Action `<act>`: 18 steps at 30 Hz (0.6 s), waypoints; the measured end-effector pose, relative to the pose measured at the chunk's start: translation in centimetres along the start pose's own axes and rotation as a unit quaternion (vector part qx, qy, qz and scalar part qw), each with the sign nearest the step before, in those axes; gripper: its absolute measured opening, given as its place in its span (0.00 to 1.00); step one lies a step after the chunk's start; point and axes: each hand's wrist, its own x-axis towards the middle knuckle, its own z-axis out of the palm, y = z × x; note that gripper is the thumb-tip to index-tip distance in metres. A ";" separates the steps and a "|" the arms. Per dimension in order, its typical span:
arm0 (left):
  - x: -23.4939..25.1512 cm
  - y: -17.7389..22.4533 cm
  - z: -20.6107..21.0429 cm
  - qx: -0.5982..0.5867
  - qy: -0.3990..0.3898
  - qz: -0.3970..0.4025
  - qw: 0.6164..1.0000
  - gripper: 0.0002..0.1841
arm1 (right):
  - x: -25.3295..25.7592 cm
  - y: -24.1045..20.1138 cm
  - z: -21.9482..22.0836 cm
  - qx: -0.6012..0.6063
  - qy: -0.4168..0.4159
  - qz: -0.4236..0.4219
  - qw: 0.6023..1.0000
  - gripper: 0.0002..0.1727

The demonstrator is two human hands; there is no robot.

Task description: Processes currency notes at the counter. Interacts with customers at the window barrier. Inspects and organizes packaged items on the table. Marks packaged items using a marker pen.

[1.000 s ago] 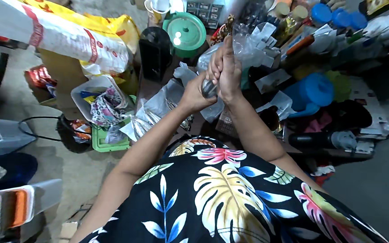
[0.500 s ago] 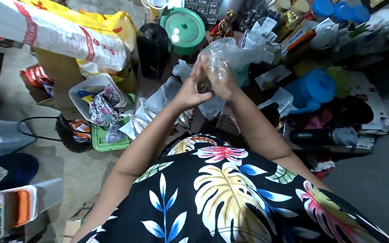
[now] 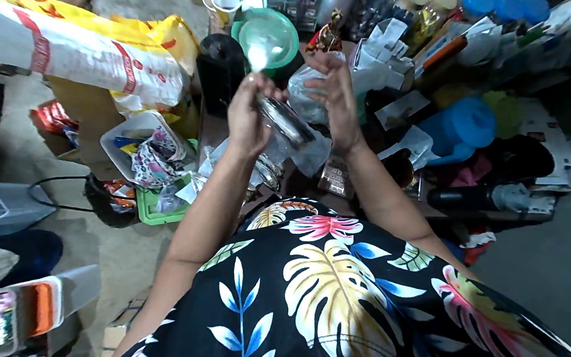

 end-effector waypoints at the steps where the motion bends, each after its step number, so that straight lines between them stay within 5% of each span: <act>1: 0.3 0.6 -0.5 -0.071 0.028 -0.020 0.997 0.20 | -1.2 0.7 0.1 -0.067 -0.020 -0.052 0.996 0.41; 3: 0.7 1.0 -1.7 -0.175 0.049 -0.043 0.982 0.24 | -3.3 2.2 1.0 -0.167 -0.058 -0.140 0.974 0.44; 6: 0.9 0.5 -2.6 -0.246 0.052 -0.069 0.965 0.24 | -4.7 4.1 3.0 -0.168 -0.013 -0.140 0.976 0.24; 9: 0.7 1.0 -2.6 -0.248 0.047 -0.104 0.962 0.19 | -5.1 3.6 3.1 0.114 0.030 0.081 0.990 0.21; 11: 0.4 1.3 -2.2 -0.171 0.020 -0.100 0.980 0.17 | -5.3 3.0 2.1 0.309 0.042 0.289 0.905 0.18; 13: -0.2 0.9 -1.8 0.000 -0.039 -0.064 0.997 0.17 | -5.1 3.1 1.2 0.271 0.039 0.430 0.860 0.19; 15: -0.8 0.2 -1.5 0.156 -0.083 -0.036 0.984 0.14 | -5.0 3.9 0.6 0.083 0.000 0.427 0.901 0.21; 18: -2.0 -1.2 -1.2 0.340 -0.097 -0.038 0.935 0.07 | -5.4 4.6 0.5 -0.071 0.000 0.239 0.968 0.18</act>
